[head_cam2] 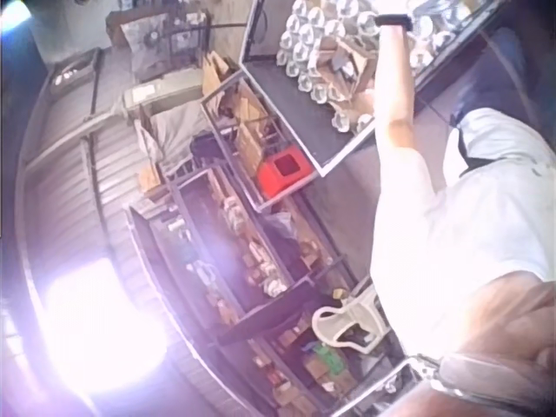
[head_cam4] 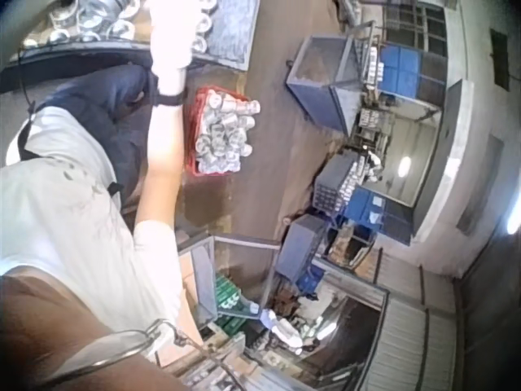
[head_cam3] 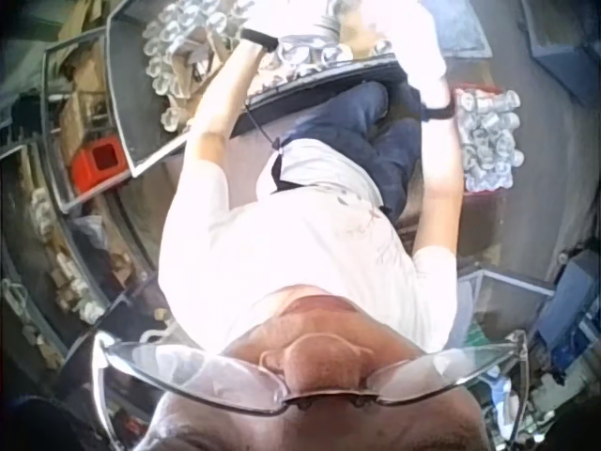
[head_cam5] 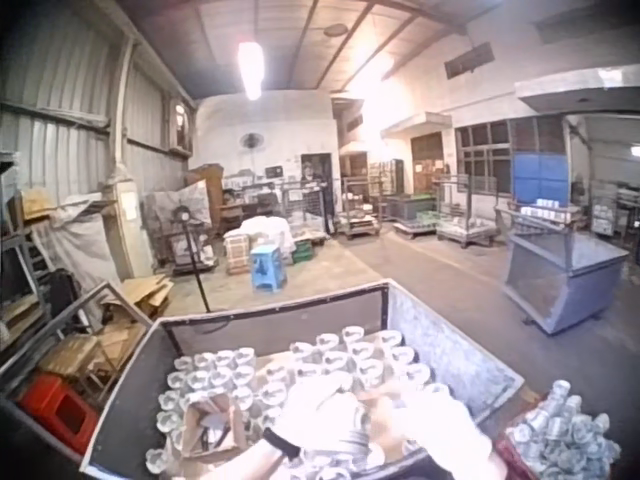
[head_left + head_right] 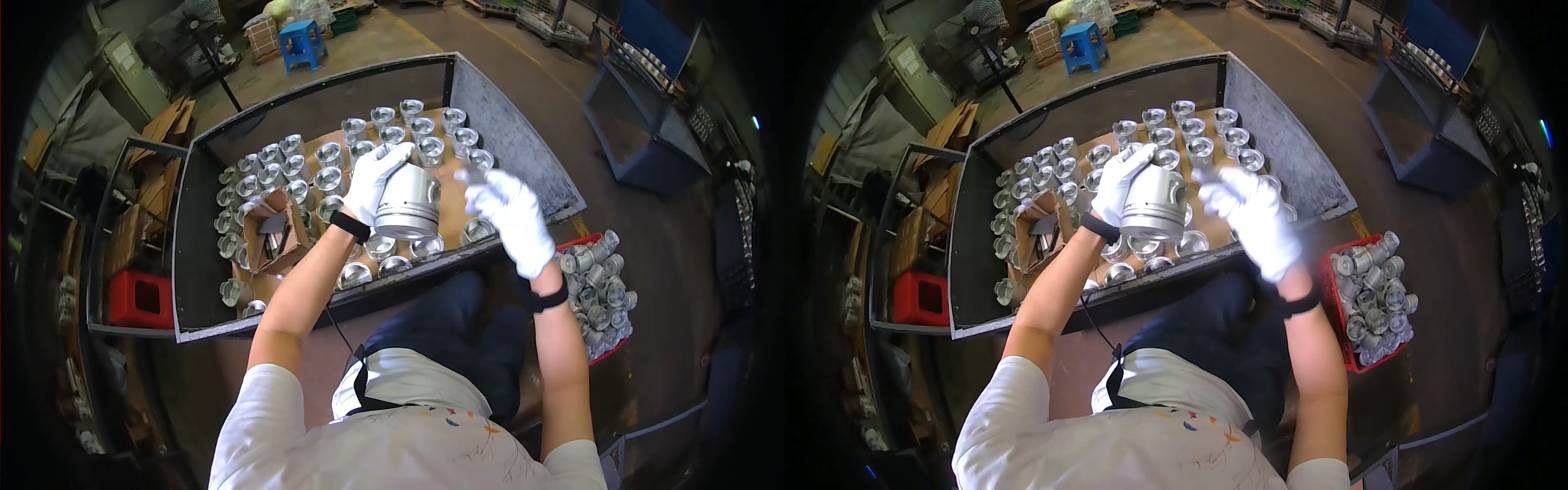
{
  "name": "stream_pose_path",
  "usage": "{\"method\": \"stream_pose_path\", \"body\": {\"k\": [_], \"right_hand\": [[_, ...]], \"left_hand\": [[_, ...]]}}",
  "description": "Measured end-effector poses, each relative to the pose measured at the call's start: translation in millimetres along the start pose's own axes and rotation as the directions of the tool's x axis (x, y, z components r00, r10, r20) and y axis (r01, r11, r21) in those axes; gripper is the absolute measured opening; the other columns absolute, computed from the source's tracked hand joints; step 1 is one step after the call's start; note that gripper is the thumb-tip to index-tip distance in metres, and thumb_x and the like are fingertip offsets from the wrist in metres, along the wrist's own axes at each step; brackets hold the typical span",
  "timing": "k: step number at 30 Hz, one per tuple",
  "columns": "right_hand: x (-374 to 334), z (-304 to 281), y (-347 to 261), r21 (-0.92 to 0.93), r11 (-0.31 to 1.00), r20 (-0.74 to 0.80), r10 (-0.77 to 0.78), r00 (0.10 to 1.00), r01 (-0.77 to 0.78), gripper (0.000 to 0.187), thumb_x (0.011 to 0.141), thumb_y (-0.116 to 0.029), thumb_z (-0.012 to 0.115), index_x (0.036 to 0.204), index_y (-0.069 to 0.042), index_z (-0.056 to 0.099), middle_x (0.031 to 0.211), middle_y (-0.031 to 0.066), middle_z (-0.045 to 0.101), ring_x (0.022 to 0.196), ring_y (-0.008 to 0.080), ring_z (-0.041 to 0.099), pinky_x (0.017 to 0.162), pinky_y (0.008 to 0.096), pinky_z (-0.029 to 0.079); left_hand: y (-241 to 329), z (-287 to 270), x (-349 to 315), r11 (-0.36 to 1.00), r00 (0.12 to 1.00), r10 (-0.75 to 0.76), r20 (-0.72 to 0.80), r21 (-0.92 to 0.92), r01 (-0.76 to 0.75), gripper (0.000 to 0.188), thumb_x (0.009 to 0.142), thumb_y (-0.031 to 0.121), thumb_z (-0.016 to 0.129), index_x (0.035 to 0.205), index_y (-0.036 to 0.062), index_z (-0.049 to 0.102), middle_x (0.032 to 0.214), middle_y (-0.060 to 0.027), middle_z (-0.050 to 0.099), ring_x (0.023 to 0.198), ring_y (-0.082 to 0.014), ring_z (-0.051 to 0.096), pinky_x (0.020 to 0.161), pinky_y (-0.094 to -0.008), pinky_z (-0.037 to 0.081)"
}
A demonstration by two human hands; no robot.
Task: Inspecting and moving metal pistons between containers in a warehouse environment.
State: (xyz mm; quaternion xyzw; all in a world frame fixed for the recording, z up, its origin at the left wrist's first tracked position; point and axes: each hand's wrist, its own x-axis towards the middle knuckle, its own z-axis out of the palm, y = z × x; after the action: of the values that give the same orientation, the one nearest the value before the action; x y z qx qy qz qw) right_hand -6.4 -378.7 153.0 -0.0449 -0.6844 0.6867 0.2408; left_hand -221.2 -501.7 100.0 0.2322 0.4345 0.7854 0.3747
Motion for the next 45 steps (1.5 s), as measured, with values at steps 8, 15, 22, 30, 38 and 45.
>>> {"method": "stream_pose_path", "body": {"k": [8,15,22,30,38,45], "right_hand": [[-24,34,28,-0.778,0.45,0.281,-0.374,0.884,0.438,0.027,0.086,-0.012,0.067,0.113,-0.008,0.068,0.113,0.0058,0.069,0.082,0.0266,0.064,0.076,0.0397,0.05],[-28,42,41,-0.761,0.39,0.409,-0.332,0.85,0.518,0.03,0.087,-0.013,0.066,0.116,-0.008,0.067,0.124,0.0072,0.066,0.089,0.025,0.063,0.081,0.0385,0.049],[-29,48,42,-0.773,0.412,0.383,-0.305,0.872,0.483,0.029,0.087,-0.014,0.067,0.115,-0.006,0.068,0.118,0.0103,0.067,0.087,0.0268,0.064,0.079,0.0392,0.05],[-27,49,41,-0.77,0.436,0.378,-0.276,0.884,0.466,0.026,0.086,-0.015,0.068,0.111,-0.005,0.068,0.113,0.0118,0.069,0.083,0.0286,0.065,0.077,0.0402,0.051],[-29,49,44,-0.779,0.37,0.4,-0.326,0.856,0.505,0.026,0.084,-0.014,0.069,0.109,-0.007,0.069,0.111,0.0096,0.069,0.077,0.0261,0.061,0.073,0.0384,0.05],[-28,50,42,-0.795,0.365,0.408,-0.269,0.873,0.484,0.025,0.084,-0.014,0.068,0.109,-0.007,0.069,0.111,0.0093,0.069,0.083,0.0248,0.062,0.076,0.037,0.05]], "left_hand": [[10,-22,-10,0.989,0.998,0.064,0.002,0.133,-0.064,0.022,0.093,0.018,0.066,0.109,0.0046,0.067,0.094,-0.0028,0.068,0.079,-0.0102,0.065,0.07,-0.0243,0.054],[7,-30,-12,0.997,0.998,-0.002,0.063,0.073,-0.002,0.021,0.093,0.017,0.065,0.112,0.0069,0.065,0.089,0.0007,0.067,0.076,-0.0081,0.063,0.066,-0.0225,0.052],[9,-31,-15,0.987,0.998,-0.017,0.057,0.159,0.007,0.023,0.091,0.017,0.068,0.108,0.0013,0.07,0.093,-0.005,0.07,0.082,-0.0118,0.066,0.073,-0.0262,0.054],[9,-29,-15,0.972,0.999,-0.006,0.039,0.234,-0.003,0.013,0.092,0.018,0.067,0.101,0.0082,0.069,0.086,0.0012,0.067,0.072,-0.0071,0.063,0.064,-0.0219,0.051],[11,-23,-18,0.976,0.997,-0.046,0.063,0.214,0.032,0.014,0.092,0.019,0.068,0.102,0.0093,0.068,0.085,0.0022,0.067,0.072,-0.0067,0.063,0.064,-0.022,0.051],[7,-31,-15,0.972,0.996,-0.04,0.084,0.233,0.02,0.016,0.092,0.02,0.068,0.104,0.0098,0.068,0.087,0.0032,0.066,0.074,-0.0063,0.061,0.066,-0.0221,0.05]]}}
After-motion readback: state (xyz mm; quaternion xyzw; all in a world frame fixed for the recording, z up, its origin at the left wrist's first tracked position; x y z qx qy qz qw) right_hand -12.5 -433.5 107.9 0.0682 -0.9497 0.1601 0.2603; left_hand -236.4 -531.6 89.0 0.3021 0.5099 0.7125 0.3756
